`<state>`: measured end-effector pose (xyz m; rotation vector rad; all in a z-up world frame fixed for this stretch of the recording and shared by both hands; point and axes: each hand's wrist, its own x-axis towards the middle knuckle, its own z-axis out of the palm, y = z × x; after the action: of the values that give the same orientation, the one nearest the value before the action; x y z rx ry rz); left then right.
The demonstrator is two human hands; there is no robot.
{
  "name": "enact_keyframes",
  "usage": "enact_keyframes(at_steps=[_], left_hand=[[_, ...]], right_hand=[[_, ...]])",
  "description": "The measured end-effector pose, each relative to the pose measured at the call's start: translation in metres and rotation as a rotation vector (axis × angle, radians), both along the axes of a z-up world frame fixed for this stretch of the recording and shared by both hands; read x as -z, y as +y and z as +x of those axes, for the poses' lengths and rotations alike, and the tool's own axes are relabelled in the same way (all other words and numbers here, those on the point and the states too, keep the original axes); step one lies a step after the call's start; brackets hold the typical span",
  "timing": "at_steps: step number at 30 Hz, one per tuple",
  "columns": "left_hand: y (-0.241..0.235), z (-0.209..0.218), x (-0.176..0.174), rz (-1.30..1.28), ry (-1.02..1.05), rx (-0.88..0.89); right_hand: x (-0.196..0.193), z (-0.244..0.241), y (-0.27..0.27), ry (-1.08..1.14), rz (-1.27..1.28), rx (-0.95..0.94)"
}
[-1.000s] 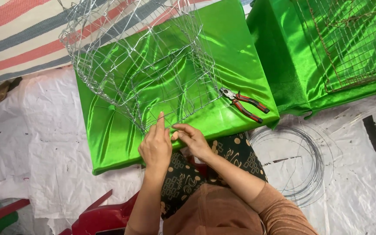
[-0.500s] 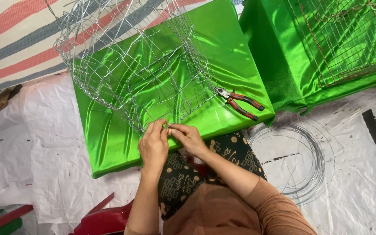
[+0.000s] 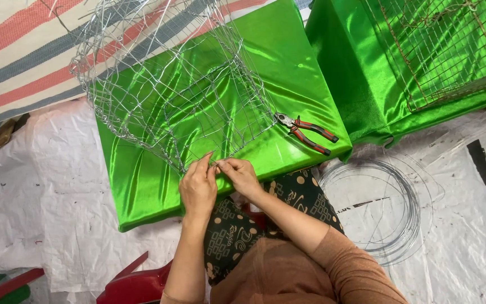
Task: The person sits on the floor and ties wire around a wire mesh basket frame, twisting thin wire by hand to bind the joints, and occasionally uses pliers to cut or tighten the wire. The person continues binding successive joints along the frame edge.
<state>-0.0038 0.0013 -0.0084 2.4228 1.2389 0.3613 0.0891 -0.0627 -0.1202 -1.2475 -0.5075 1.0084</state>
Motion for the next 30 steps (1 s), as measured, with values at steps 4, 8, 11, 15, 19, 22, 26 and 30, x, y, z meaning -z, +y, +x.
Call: enact_keyframes(at_steps=[4,8,11,15,19,22,26,30], left_hand=[[-0.004,-0.002,-0.003,0.073,-0.048,0.021],[-0.006,-0.001,0.009,0.173,-0.068,0.003],[-0.002,-0.014,0.063,0.355,-0.055,0.028],[0.01,-0.033,0.132,0.69,-0.167,0.133],[-0.004,-0.032,0.091,0.409,-0.193,0.153],[-0.012,-0.025,0.037,-0.009,-0.316,0.129],[-0.01,-0.012,0.008,-0.295,-0.113,-0.026],[-0.001,-0.002,0.001,-0.484,0.052,-0.001]], right_hand=[[-0.017,0.002,0.0,0.018,-0.052,0.008],[-0.035,0.004,-0.001,0.026,-0.112,-0.006],[-0.038,0.004,0.001,0.065,-0.181,-0.001],[-0.026,-0.003,0.008,0.094,-0.254,0.048],[-0.022,-0.001,-0.003,0.034,-0.261,0.029],[-0.016,-0.001,-0.003,-0.028,-0.234,0.029],[0.008,-0.004,-0.004,-0.067,-0.209,0.014],[0.043,-0.005,-0.004,-0.107,-0.208,0.0]])
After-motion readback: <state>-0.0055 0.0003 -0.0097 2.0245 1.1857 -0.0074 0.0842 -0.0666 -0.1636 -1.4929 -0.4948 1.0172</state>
